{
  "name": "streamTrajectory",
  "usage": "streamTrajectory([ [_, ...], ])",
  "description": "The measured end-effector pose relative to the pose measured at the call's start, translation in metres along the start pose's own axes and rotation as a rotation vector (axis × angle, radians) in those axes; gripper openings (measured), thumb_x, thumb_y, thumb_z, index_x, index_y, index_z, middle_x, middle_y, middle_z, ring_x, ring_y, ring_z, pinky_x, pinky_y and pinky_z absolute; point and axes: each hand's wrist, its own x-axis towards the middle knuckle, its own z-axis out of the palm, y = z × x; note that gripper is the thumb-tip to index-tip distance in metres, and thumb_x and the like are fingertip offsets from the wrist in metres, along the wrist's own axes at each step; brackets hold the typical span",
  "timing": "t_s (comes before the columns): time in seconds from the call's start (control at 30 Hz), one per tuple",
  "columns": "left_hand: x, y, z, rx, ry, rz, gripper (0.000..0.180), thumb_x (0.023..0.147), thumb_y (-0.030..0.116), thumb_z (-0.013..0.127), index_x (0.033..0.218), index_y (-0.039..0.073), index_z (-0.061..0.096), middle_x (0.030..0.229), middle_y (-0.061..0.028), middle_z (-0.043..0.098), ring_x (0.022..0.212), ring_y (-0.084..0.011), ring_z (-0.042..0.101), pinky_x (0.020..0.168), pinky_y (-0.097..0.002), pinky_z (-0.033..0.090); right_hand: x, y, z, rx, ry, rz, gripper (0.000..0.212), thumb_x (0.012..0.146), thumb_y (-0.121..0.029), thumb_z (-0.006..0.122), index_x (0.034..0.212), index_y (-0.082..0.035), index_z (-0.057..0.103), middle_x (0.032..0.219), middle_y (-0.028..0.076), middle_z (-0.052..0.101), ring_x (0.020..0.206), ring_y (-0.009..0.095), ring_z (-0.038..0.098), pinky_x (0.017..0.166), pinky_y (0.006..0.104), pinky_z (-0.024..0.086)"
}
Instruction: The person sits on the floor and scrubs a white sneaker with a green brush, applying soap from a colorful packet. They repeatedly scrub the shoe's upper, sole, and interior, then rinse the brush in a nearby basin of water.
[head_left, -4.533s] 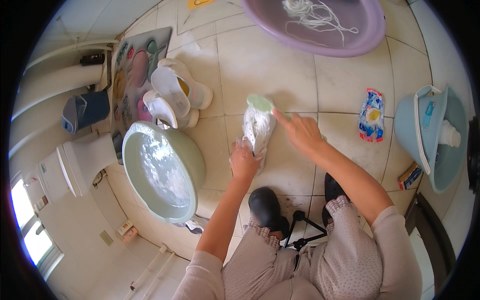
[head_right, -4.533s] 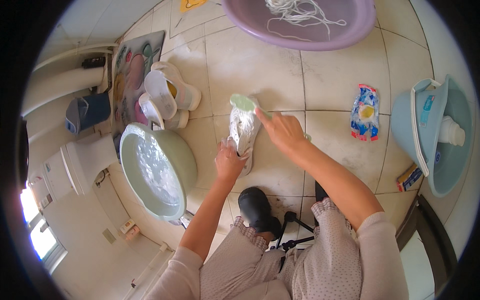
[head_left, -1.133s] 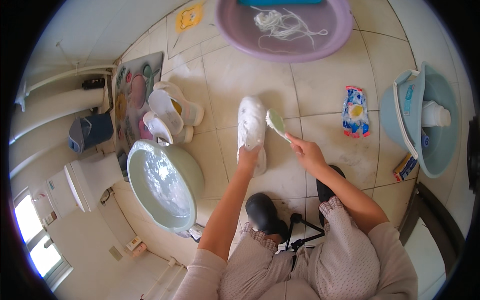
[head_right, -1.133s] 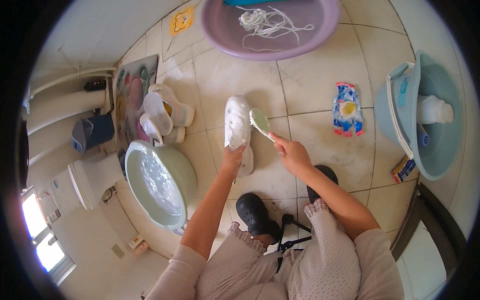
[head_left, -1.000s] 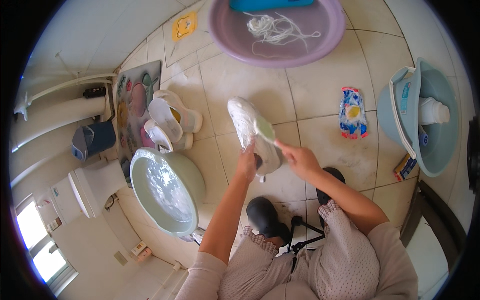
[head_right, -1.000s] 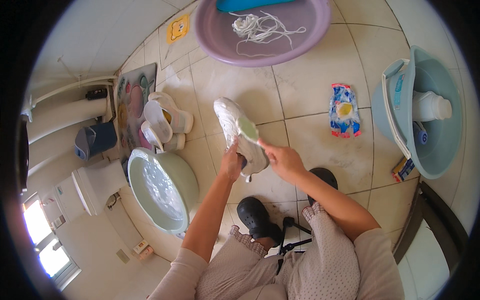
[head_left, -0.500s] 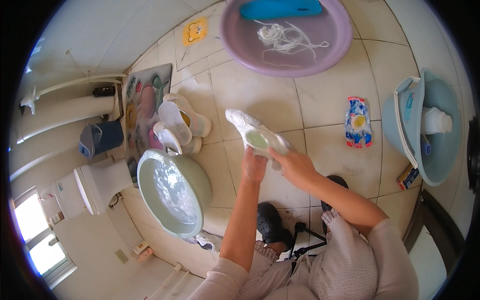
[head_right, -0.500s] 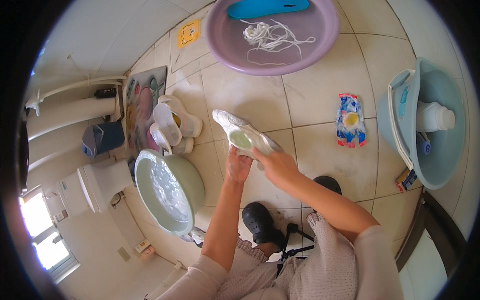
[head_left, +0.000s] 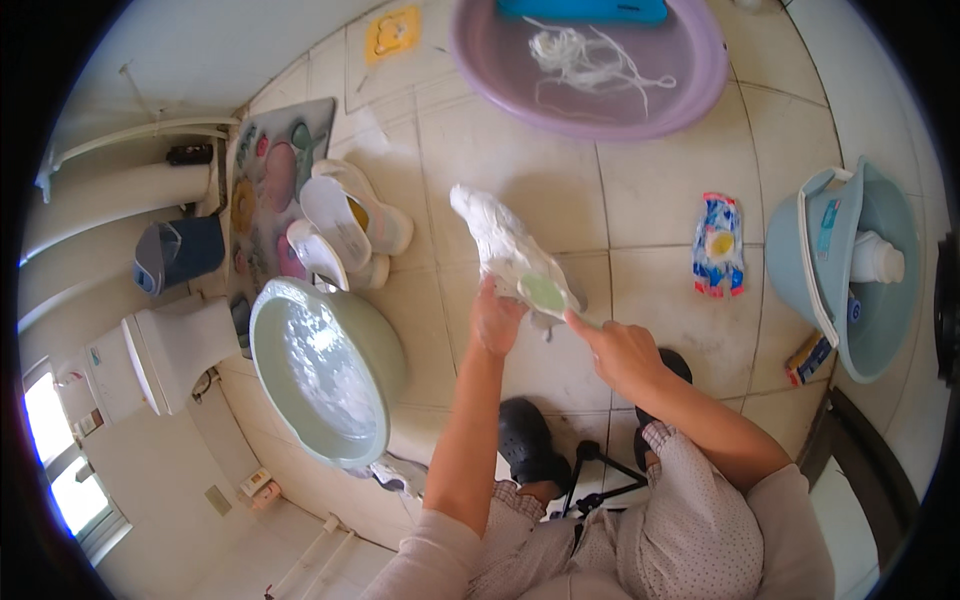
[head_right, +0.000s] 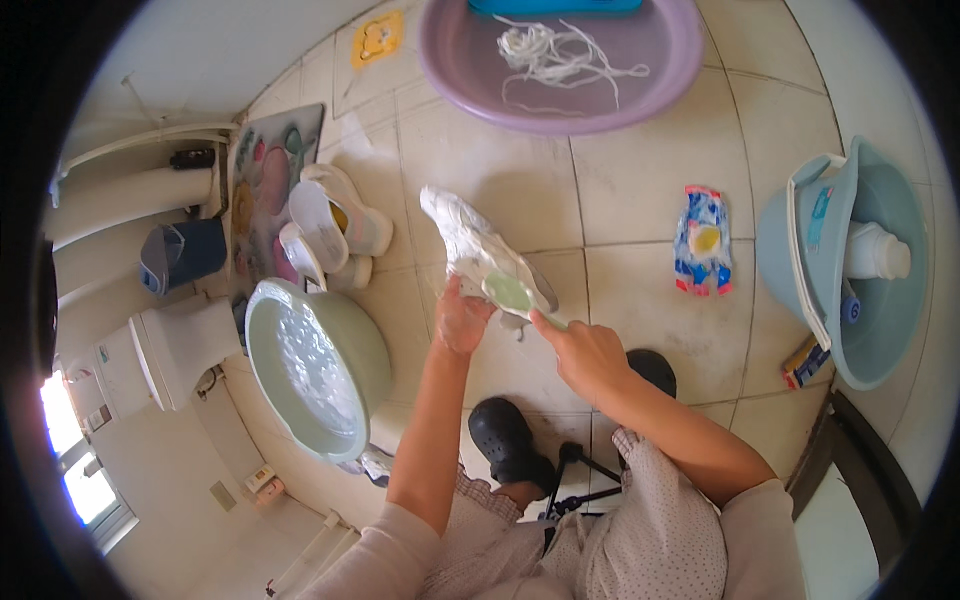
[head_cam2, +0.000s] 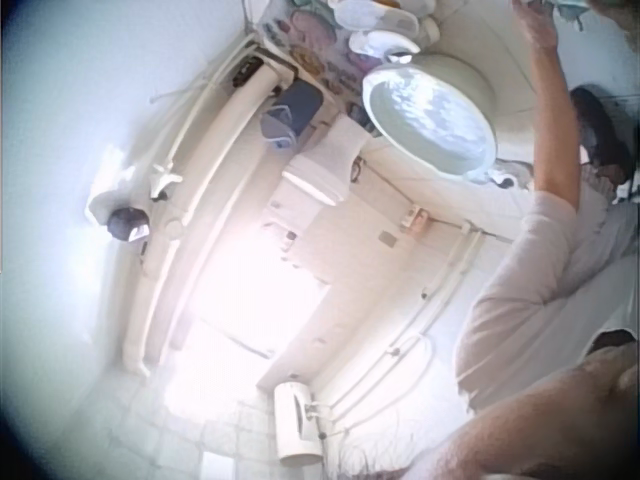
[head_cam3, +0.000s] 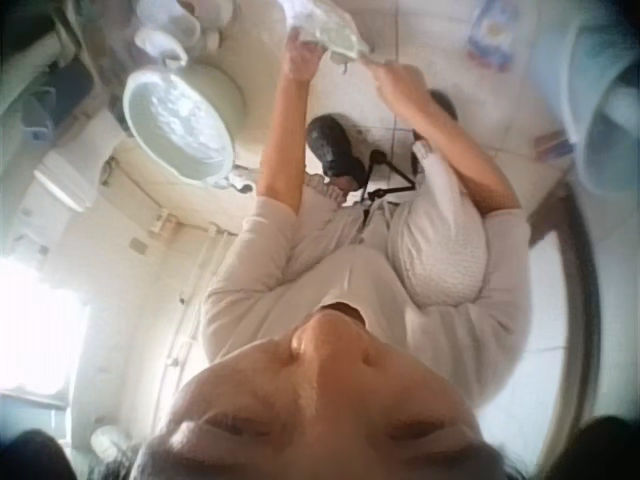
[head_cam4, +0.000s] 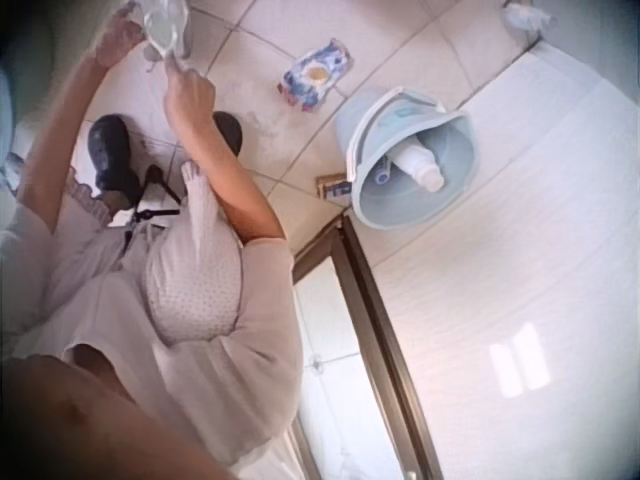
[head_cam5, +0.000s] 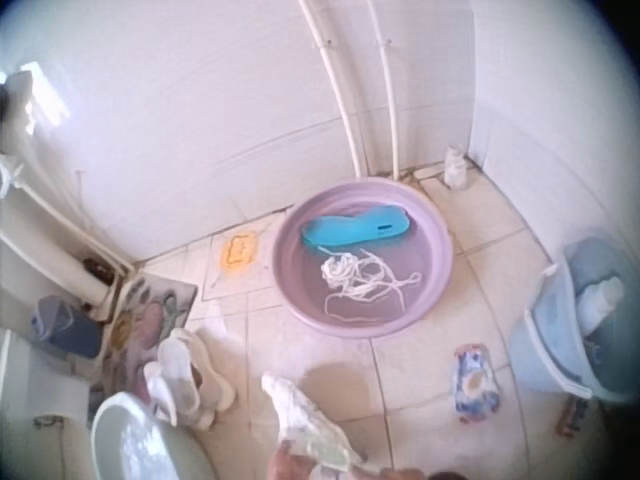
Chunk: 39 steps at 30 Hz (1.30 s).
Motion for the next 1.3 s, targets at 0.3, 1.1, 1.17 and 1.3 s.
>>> streamTrajectory([
  [0.3,0.001,0.006,0.017,0.068,0.014,-0.022,0.045,0.098,0.033,0.026,0.135,0.008,0.031,0.134,-0.0118,0.042,0.122,-0.0304,0.042,0.098,-0.0485,0.038,0.034,0.007,0.004,0.059,0.219,-0.065,0.056,0.071,0.0,0.056,0.126,-0.013,0.05,0.061,0.013,0.057,0.056,0.032,0.058,0.051,0.0425,0.046],
  [1.1,0.008,-0.008,0.028,0.236,0.266,0.097,0.037,0.092,0.016,0.048,0.125,-0.001,0.042,0.117,-0.0137,0.053,0.104,-0.0274,0.055,0.086,-0.0407,0.047,0.03,0.01,0.006,0.14,0.204,0.066,0.054,0.074,-0.002,0.056,0.127,-0.015,0.05,0.063,0.014,0.056,0.059,0.03,0.059,0.055,0.0418,0.047],
  [1.17,0.008,-0.009,0.027,0.206,0.261,0.021,0.038,0.093,0.018,0.046,0.126,-0.002,0.04,0.118,-0.0146,0.052,0.105,-0.0283,0.054,0.088,-0.0414,0.047,0.074,0.01,0.0,0.122,0.18,0.118,0.056,0.075,0.0,0.054,0.128,-0.017,0.049,0.069,0.016,0.058,0.062,0.032,0.058,0.058,0.0418,0.047],
  [1.3,0.009,0.004,0.021,0.155,0.273,-0.005,0.039,0.096,0.022,0.04,0.126,-0.002,0.039,0.119,-0.0159,0.051,0.106,-0.029,0.054,0.089,-0.0428,0.047,0.064,0.01,0.018,0.189,0.134,0.061,0.057,0.075,0.0,0.052,0.129,-0.018,0.048,0.073,0.016,0.059,0.063,0.032,0.058,0.06,0.041,0.047],
])
